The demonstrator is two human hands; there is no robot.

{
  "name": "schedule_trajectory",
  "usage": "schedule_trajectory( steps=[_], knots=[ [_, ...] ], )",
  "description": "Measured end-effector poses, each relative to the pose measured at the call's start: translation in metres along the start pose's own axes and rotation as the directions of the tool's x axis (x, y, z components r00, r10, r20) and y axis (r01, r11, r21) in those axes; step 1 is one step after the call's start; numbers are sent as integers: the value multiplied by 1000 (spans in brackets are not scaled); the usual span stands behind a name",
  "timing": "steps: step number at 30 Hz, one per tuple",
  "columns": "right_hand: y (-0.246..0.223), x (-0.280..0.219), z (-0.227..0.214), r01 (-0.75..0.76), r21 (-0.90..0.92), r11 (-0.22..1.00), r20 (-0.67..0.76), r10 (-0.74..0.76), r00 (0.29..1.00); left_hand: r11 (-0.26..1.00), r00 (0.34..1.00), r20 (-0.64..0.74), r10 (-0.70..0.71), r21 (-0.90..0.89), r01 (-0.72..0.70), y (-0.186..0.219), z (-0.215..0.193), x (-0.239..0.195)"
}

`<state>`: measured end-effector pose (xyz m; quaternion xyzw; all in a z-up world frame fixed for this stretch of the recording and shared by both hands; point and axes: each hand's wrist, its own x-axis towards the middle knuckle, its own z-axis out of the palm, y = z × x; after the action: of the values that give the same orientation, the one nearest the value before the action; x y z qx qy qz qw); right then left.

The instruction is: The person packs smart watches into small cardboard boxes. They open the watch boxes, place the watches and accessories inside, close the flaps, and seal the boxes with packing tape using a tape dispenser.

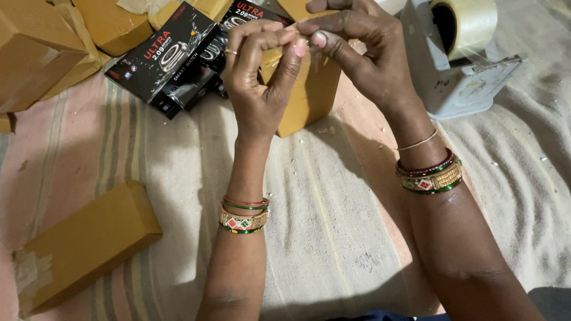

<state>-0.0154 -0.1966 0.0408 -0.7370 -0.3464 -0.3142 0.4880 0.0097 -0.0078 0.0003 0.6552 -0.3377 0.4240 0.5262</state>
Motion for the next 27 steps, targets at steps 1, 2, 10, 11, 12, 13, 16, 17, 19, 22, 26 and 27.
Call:
schedule_trajectory(
  steps=[1, 2, 10, 11, 12, 13, 16, 17, 19, 22, 26, 27],
  knots=[
    [0, -1, 0, 27, -21, 999, -5, -27, 1000, 999, 1000, 11, -19, -41, 19, 0, 0, 0],
    [1, -2, 1, 55, -43, 998, -8, -55, 998, 996, 999, 21, -38, -82, 39, -1, 0, 0],
    [50, -15, -1, -18, 1, 1000, -240, 18, 970, 943, 880, 403, -251, -104, 317, -36, -2, -14],
    [62, -16, -6, -72, 22, 997, -324, 75, 943, 902, 827, 426, -366, -55, 427, -44, -2, -18],
    [73, -17, -10, -124, 48, 991, -404, 133, 905, 848, 761, 444, -474, -3, 530, -52, -2, -23],
    [83, -20, -15, -111, 76, 991, -464, 134, 876, 781, 682, 453, -574, 52, 623, -59, -2, -27],
    [110, -28, -21, -88, 164, 982, -591, 170, 789, 721, 709, 382, -593, -140, 679, -78, 3, -36],
    [117, -32, -22, -104, 201, 974, -603, 207, 771, 642, 670, 308, -676, -200, 740, -84, 6, -40],
    [131, -39, -20, -293, 250, 923, -564, 385, 730, 470, 542, 166, -824, -335, 817, -97, 8, -47],
    [147, -46, -8, -596, -44, 802, -443, 519, 731, 458, 618, 113, -778, -570, 682, -118, -2, -56],
    [151, -54, 17, -571, -568, 593, -226, 555, 801, 394, 555, 155, -817, -553, 734, -143, -6, -67],
    [146, -52, 22, -548, -627, 554, -225, 545, 808, 421, 531, 113, -840, -481, 769, -148, -2, -68]
  ],
)
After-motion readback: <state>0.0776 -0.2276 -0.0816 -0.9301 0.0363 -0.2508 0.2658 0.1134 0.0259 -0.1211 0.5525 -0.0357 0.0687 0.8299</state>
